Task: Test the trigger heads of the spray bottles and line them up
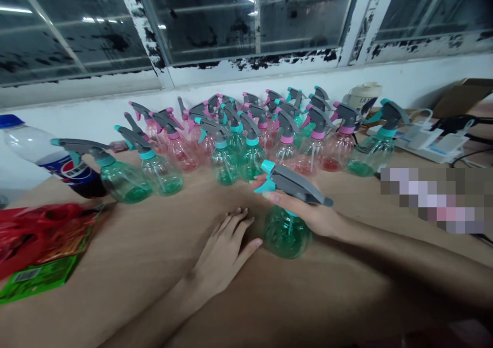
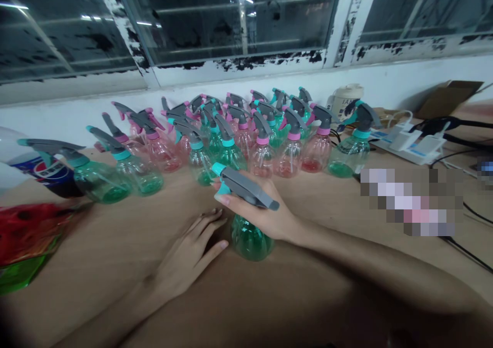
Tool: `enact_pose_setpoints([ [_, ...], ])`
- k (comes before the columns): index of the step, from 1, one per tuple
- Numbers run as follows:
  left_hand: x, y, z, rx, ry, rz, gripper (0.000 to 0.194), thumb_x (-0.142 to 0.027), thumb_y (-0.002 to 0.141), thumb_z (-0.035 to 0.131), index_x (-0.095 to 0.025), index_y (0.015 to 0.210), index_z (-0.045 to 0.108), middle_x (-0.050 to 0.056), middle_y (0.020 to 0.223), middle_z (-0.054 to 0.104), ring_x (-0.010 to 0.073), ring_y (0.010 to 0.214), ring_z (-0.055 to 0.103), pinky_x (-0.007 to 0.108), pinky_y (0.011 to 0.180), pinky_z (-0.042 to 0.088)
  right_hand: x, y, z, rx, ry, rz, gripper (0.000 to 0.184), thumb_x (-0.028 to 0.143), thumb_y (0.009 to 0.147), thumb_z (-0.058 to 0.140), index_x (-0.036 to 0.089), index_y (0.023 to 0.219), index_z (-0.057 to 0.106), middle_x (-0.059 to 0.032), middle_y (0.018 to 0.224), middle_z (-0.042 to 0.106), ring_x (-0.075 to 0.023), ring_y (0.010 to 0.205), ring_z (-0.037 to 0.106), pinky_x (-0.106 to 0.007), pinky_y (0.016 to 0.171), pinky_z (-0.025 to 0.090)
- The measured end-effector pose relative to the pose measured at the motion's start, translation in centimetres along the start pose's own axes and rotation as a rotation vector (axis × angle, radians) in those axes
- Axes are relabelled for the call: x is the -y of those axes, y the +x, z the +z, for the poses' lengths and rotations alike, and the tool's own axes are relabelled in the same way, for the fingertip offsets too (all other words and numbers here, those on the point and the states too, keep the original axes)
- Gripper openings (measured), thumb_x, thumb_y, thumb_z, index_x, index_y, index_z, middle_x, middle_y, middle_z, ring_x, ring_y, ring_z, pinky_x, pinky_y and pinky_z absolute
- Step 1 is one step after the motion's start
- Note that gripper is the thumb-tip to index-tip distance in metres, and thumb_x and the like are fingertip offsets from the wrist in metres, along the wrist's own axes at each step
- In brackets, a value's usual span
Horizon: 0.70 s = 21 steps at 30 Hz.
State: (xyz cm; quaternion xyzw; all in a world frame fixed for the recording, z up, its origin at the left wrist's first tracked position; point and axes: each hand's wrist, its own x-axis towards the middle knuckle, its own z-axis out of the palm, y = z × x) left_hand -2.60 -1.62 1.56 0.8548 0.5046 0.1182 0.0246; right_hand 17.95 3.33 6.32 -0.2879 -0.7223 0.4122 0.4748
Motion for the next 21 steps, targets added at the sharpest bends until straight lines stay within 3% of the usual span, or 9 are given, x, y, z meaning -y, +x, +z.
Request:
enact_pose_setpoints([
  [8,0.1,-0.1,0.2,0.023,0.023,0.019,0.051,-0.052,0.096,0.034,-0.015,0.126,0.052,0.013,0.139,0.048,0.0275,0.131,0.041,0.051,0.109,0.031,0.4,0.2,0.1,0.003,0.022,-0.007,0.022,0.042,0.084,0.061,0.026,0.099,0.064,-0.0005,0.099,0.068,-0.0170,0.089,0.063,-0.033,0.081,0.049],
  [15,0.3,-0.2,0.4,-0.021,0.038,0.035,0.044,-0.048,0.096,0.035,-0.020,0.124,0.054,0.012,0.137,0.049,0.0284,0.128,0.044,0.052,0.105,0.036,1.0,0.4,0.0,-0.008,-0.113,0.029,0.025,0.045,0.085,0.058,0.021,0.085,0.063,-0.0008,0.081,0.065,-0.0160,0.074,0.060,-0.032,0.069,0.048],
  [21,0.3,-0.2,0.3,-0.032,0.045,0.037,0.044,-0.049,0.096,0.036,-0.020,0.123,0.054,0.011,0.137,0.049,0.0278,0.127,0.045,0.051,0.105,0.036,0.8,0.5,0.0,0.008,-0.076,-0.009,0.023,0.044,0.085,0.057,0.022,0.088,0.065,-0.0012,0.085,0.066,-0.0167,0.079,0.060,-0.033,0.071,0.048],
])
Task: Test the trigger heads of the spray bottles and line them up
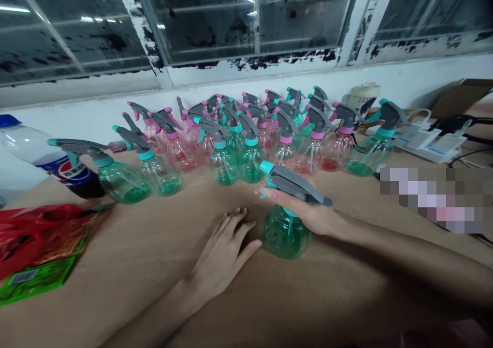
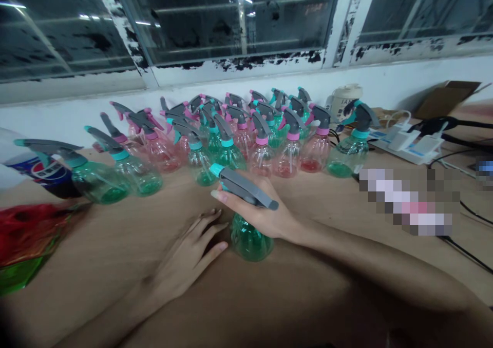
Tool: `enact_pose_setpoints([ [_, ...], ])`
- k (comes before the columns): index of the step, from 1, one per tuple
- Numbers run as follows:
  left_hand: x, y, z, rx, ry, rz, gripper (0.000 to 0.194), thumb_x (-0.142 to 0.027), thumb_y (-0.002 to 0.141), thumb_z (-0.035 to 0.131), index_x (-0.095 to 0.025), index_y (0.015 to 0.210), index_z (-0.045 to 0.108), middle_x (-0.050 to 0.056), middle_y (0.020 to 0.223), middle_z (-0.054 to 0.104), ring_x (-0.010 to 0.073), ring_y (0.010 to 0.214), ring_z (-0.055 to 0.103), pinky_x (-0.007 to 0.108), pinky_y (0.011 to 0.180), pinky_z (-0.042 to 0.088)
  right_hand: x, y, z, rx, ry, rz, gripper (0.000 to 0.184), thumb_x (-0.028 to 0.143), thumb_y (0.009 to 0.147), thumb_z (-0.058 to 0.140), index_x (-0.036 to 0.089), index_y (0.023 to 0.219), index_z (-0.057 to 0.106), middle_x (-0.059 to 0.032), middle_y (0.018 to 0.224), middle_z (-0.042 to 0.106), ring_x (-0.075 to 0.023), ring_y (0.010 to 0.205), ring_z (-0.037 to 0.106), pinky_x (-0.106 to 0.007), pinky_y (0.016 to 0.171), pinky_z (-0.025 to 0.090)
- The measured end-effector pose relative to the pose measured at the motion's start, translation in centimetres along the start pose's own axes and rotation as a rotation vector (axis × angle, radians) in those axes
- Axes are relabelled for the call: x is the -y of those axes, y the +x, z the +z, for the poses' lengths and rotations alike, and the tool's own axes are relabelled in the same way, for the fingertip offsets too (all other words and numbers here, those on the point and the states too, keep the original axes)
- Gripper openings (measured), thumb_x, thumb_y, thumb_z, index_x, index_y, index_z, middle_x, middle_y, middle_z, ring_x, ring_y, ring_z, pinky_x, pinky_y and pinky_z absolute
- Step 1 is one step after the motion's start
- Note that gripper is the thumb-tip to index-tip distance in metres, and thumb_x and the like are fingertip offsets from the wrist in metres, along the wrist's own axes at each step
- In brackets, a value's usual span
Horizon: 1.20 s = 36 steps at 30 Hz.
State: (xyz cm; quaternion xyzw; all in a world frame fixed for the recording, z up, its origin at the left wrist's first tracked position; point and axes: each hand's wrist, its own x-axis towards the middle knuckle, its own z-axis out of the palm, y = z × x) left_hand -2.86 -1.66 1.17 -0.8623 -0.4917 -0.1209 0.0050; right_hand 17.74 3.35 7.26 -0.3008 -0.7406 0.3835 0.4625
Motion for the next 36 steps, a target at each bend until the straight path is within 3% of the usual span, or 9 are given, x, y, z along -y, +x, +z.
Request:
enact_pose_setpoints([
  [9,0.06,0.00,0.16,0.001,-0.006,0.008,0.048,-0.050,0.096,0.034,-0.017,0.125,0.053,0.014,0.138,0.048,0.0291,0.127,0.045,0.052,0.105,0.036,-0.32,-0.33,0.15,-0.031,0.068,-0.014,0.023,0.039,0.084,0.061,0.024,0.100,0.065,-0.0011,0.096,0.069,-0.0162,0.082,0.063,-0.032,0.073,0.049],
  [23,0.11,-0.10,0.60,0.011,0.043,0.034,0.051,-0.050,0.095,0.039,-0.016,0.130,0.051,0.015,0.142,0.045,0.0305,0.132,0.040,0.053,0.106,0.035,-0.29,-0.31,-0.13,0.009,-0.029,-0.006,0.023,0.043,0.087,0.056,0.024,0.095,0.066,0.0001,0.081,0.065,-0.0148,0.071,0.060,-0.031,0.067,0.048],
  [29,-0.02,-0.13,0.67,-0.004,0.079,0.058,0.054,-0.053,0.093,0.040,-0.015,0.130,0.049,0.016,0.142,0.045,0.0306,0.132,0.040,0.053,0.105,0.036,-0.58,-0.44,-0.24,0.021,0.003,0.021,0.024,0.045,0.086,0.057,0.023,0.086,0.066,-0.0016,0.084,0.066,-0.0175,0.078,0.063,-0.034,0.073,0.050],
  [36,-0.20,-0.21,0.63,0.013,0.050,0.028,0.056,-0.053,0.093,0.041,-0.015,0.133,0.046,0.016,0.143,0.043,0.0312,0.132,0.040,0.053,0.106,0.034,-0.32,-0.23,-0.17,0.014,0.079,-0.011,0.027,0.044,0.084,0.060,0.024,0.101,0.065,-0.0020,0.097,0.069,-0.0183,0.089,0.064,-0.035,0.081,0.049],
])
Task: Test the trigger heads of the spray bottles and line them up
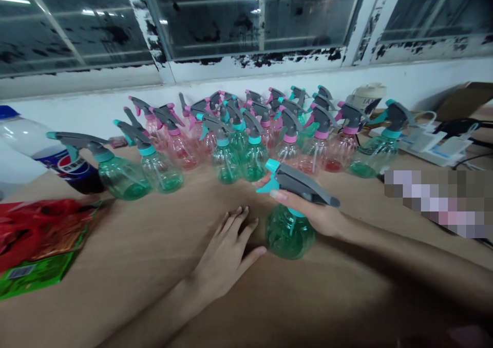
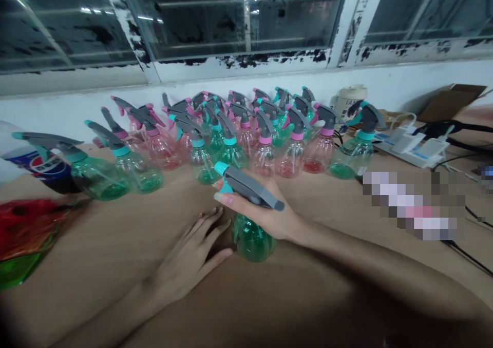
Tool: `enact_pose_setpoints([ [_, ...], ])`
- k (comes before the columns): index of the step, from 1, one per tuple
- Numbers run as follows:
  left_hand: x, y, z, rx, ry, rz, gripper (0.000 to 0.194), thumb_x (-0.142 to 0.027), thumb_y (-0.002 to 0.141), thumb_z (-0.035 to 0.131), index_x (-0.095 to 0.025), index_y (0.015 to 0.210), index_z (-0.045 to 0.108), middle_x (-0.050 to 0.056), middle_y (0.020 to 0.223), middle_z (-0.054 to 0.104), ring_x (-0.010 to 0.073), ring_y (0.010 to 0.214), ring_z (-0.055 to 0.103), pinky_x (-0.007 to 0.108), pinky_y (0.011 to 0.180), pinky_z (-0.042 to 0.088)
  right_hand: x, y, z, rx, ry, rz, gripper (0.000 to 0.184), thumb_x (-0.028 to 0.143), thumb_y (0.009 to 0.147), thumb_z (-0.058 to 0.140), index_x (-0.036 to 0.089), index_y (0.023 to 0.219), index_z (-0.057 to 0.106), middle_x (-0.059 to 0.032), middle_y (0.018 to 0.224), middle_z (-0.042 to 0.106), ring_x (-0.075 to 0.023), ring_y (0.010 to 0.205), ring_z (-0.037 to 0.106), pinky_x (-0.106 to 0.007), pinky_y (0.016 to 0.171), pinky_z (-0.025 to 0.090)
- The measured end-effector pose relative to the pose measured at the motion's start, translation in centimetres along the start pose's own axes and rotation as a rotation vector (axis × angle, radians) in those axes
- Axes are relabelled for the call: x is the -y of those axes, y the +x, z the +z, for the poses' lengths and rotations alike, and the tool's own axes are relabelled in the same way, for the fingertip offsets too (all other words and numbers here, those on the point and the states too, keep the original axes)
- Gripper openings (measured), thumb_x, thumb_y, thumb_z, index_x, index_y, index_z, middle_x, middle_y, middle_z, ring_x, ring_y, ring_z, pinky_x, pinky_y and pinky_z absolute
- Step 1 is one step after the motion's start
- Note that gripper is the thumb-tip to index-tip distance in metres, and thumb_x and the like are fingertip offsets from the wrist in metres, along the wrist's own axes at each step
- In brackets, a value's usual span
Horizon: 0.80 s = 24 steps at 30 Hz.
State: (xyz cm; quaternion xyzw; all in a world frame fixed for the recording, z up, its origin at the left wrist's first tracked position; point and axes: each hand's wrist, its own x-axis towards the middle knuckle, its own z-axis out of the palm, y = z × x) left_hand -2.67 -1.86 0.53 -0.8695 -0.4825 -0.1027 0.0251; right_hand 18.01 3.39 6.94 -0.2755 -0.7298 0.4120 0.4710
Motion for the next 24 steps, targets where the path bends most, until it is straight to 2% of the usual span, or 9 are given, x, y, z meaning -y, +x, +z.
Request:
enact_pose_setpoints([
  [5,-0.5,0.0,-0.1,-0.031,-0.093,-0.060,0.074,-0.057,0.088,0.047,-0.009,0.141,0.029,0.019,0.141,0.044,0.0319,0.132,0.039,0.052,0.107,0.032,0.0,-0.1,0.3,-0.014,0.016,0.000,0.031,0.046,0.082,0.062,0.024,0.101,0.066,-0.0030,0.099,0.069,-0.0196,0.092,0.064,-0.036,0.083,0.049],
  [11,-1.1,0.1,-0.4,-0.032,-0.249,-0.061,0.084,-0.059,0.082,0.055,-0.019,0.145,0.017,0.018,0.143,0.041,0.0354,0.132,0.037,0.058,0.105,0.033,-0.1,-0.1,0.9,-0.064,-0.019,-0.009,0.031,0.049,0.082,0.060,0.025,0.100,0.066,-0.0012,0.087,0.069,-0.0181,0.081,0.064,-0.034,0.075,0.051],
  [14,-1.4,-0.1,-0.3,-0.090,-0.307,-0.117,0.090,-0.057,0.078,0.062,-0.020,0.145,0.013,0.018,0.144,0.039,0.0373,0.133,0.035,0.058,0.103,0.034,0.0,0.0,1.6,-0.090,0.010,-0.004,0.032,0.050,0.079,0.062,0.025,0.098,0.066,-0.0010,0.086,0.070,-0.0184,0.081,0.065,-0.033,0.073,0.052],
  [19,-1.0,0.2,-0.2,-0.243,-0.356,-0.216,0.090,-0.057,0.073,0.066,-0.018,0.140,0.021,0.019,0.134,0.047,0.0369,0.124,0.045,0.055,0.097,0.041,-0.3,2.0,4.9,-0.203,-0.064,-0.057,0.032,0.051,0.077,0.064,0.022,0.089,0.066,0.0009,0.073,0.067,-0.0157,0.069,0.060,-0.030,0.065,0.048],
  [21,0.1,0.7,-0.5,-0.304,-0.364,-0.301,0.085,-0.057,0.073,0.065,-0.015,0.136,0.027,0.019,0.126,0.052,0.0357,0.117,0.051,0.052,0.092,0.045,-0.6,3.7,6.8,-0.268,-0.138,-0.090,0.034,0.053,0.077,0.062,0.021,0.088,0.064,0.0021,0.068,0.063,-0.0140,0.062,0.055,-0.028,0.060,0.045],
  [24,3.0,1.3,-1.2,-0.323,-0.309,-0.451,0.075,-0.058,0.069,0.067,-0.011,0.122,0.041,0.018,0.109,0.059,0.0378,0.106,0.057,0.052,0.084,0.047,-1.2,6.6,9.2,-0.306,-0.251,-0.098,0.034,0.053,0.083,0.053,0.024,0.100,0.061,0.0010,0.075,0.067,-0.0144,0.065,0.056,-0.028,0.064,0.045],
])
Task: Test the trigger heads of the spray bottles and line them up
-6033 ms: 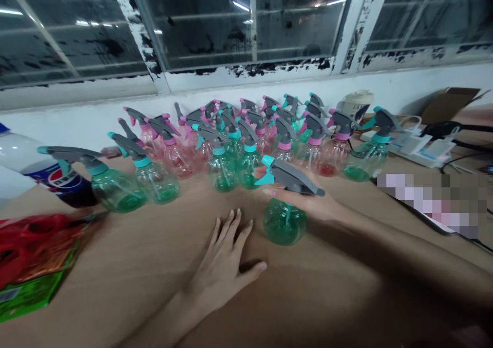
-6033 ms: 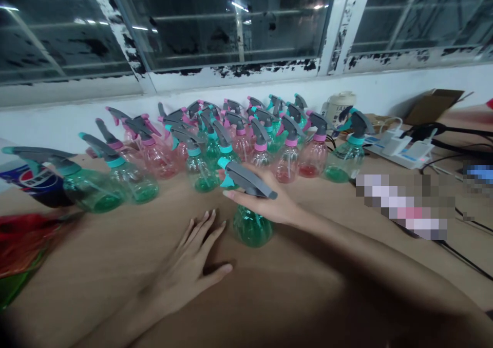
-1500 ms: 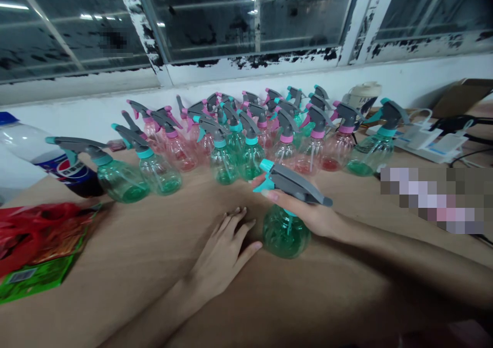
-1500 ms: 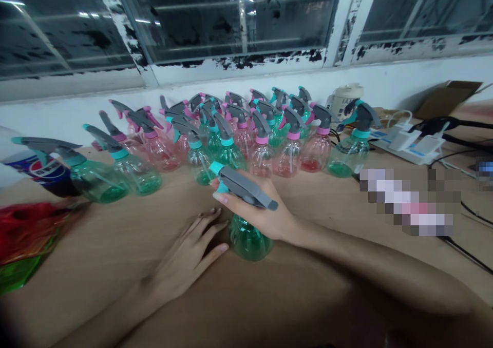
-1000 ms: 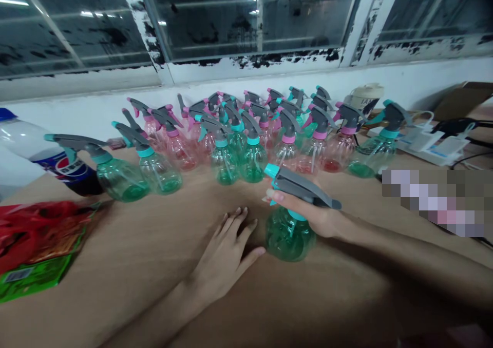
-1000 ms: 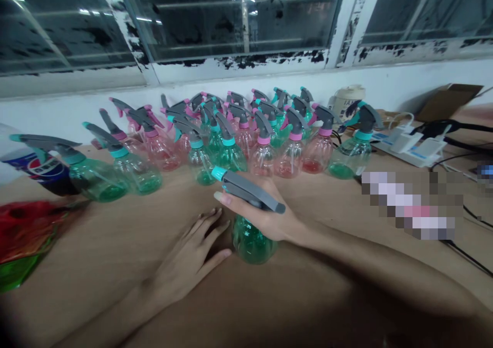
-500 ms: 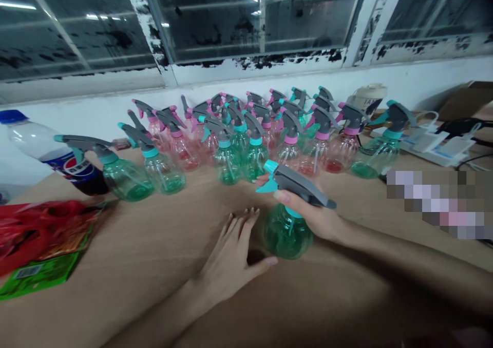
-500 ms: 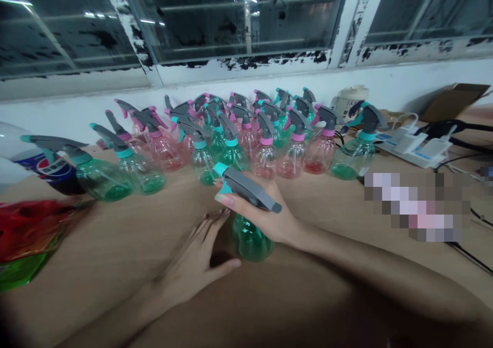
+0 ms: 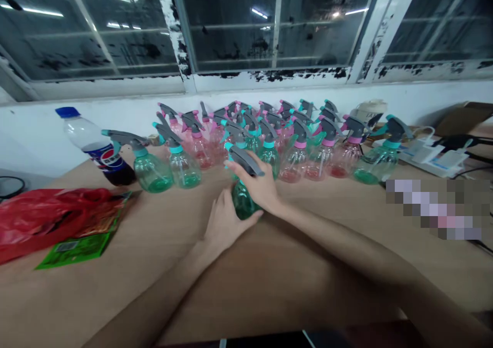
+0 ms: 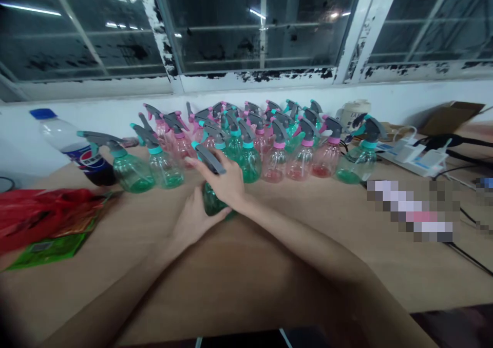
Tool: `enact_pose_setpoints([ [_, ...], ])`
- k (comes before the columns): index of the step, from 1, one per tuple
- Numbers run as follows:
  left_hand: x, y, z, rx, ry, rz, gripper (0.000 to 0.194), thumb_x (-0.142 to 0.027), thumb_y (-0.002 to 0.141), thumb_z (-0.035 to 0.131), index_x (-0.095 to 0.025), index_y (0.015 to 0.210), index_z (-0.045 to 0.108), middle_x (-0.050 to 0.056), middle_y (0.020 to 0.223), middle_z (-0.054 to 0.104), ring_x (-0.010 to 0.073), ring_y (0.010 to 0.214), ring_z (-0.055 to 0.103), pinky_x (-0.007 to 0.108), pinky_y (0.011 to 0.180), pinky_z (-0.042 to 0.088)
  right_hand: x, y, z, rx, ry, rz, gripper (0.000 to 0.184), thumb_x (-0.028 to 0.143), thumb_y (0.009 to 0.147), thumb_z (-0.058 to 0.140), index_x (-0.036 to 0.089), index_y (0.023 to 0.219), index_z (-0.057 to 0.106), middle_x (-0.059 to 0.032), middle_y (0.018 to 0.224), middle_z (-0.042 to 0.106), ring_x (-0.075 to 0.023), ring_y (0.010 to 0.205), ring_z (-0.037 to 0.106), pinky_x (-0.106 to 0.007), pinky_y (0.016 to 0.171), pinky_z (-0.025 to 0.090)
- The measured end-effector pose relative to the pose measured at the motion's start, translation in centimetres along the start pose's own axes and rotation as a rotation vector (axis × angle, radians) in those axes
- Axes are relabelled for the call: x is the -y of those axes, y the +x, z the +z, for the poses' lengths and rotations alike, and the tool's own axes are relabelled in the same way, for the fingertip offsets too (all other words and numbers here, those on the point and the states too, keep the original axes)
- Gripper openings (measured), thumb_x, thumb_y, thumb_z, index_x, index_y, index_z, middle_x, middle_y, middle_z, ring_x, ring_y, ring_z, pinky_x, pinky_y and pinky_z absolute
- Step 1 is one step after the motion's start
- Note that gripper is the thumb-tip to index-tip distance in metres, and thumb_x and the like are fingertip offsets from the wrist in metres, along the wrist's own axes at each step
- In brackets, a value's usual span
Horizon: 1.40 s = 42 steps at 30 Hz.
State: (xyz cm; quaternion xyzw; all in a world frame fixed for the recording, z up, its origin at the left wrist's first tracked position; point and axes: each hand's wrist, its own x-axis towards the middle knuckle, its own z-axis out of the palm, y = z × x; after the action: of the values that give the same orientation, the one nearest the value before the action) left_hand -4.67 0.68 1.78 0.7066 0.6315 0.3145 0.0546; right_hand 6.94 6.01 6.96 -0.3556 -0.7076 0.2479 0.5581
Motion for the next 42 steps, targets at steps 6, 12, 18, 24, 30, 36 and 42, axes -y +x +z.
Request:
enact_pose_setpoints([
  [6,4.8,3.4,-2.2,-0.072,0.090,0.094,0.076,-0.055,0.071,0.067,-0.013,0.127,0.039,0.018,0.118,0.055,0.0374,0.113,0.052,0.052,0.089,0.045,-0.2,2.0,3.2,0.103,-0.235,0.073,0.048,0.061,0.086,0.043,0.022,0.109,0.060,-0.0067,0.089,0.070,-0.0222,0.081,0.064,-0.033,0.070,0.046],
  [12,7.1,4.2,-2.2,-0.294,0.230,0.178,0.082,-0.056,0.070,0.068,-0.013,0.133,0.039,0.018,0.122,0.048,0.0373,0.117,0.045,0.053,0.096,0.038,-0.3,2.5,4.3,0.322,-0.411,0.014,0.053,0.050,0.081,0.056,0.010,0.116,0.056,-0.0154,0.100,0.067,-0.0281,0.091,0.063,-0.036,0.073,0.049],
  [18,7.7,4.2,-1.8,-0.392,0.121,0.172,0.080,-0.052,0.073,0.068,-0.014,0.136,0.035,0.015,0.116,0.048,0.0318,0.112,0.046,0.049,0.096,0.040,-0.6,3.2,5.1,0.330,-0.469,0.010,0.064,0.048,0.085,0.053,0.002,0.128,0.044,-0.0183,0.095,0.067,-0.0290,0.086,0.064,-0.036,0.068,0.049],
  [24,8.1,4.2,-1.2,-0.449,0.080,0.144,0.075,-0.046,0.078,0.067,-0.016,0.136,0.032,0.015,0.119,0.046,0.0319,0.114,0.045,0.050,0.097,0.040,-0.7,4.1,6.4,0.210,-0.614,-0.023,0.066,0.050,0.087,0.051,-0.001,0.128,0.045,-0.0280,0.124,0.054,-0.0383,0.123,0.044,-0.045,0.092,0.042],
  [30,8.3,4.2,-0.8,-0.491,0.002,0.042,0.073,-0.041,0.079,0.067,-0.016,0.136,0.029,0.013,0.112,0.047,0.0308,0.109,0.050,0.052,0.095,0.041,-1.4,4.8,7.7,0.168,-0.666,-0.013,0.074,0.062,0.087,0.042,0.002,0.130,0.043,-0.0273,0.119,0.057,-0.0375,0.106,0.059,-0.044,0.081,0.048],
  [36,8.7,4.3,-0.3,-0.461,-0.058,-0.045,0.058,-0.036,0.079,0.066,-0.015,0.125,0.037,0.009,0.101,0.049,0.0291,0.099,0.055,0.047,0.084,0.048,-1.7,6.3,9.2,0.158,-0.672,0.031,0.073,0.063,0.087,0.042,0.002,0.128,0.043,-0.0268,0.116,0.058,-0.0350,0.095,0.065,-0.040,0.075,0.049],
  [42,8.6,4.1,-0.1,-0.399,-0.085,-0.097,0.037,-0.034,0.082,0.062,-0.015,0.108,0.044,0.006,0.090,0.052,0.0243,0.081,0.060,0.040,0.071,0.051,-0.6,5.3,7.9,0.110,-0.647,0.036,0.082,0.068,0.084,0.041,0.004,0.134,0.038,-0.0263,0.122,0.054,-0.0356,0.093,0.065,-0.041,0.072,0.049],
])
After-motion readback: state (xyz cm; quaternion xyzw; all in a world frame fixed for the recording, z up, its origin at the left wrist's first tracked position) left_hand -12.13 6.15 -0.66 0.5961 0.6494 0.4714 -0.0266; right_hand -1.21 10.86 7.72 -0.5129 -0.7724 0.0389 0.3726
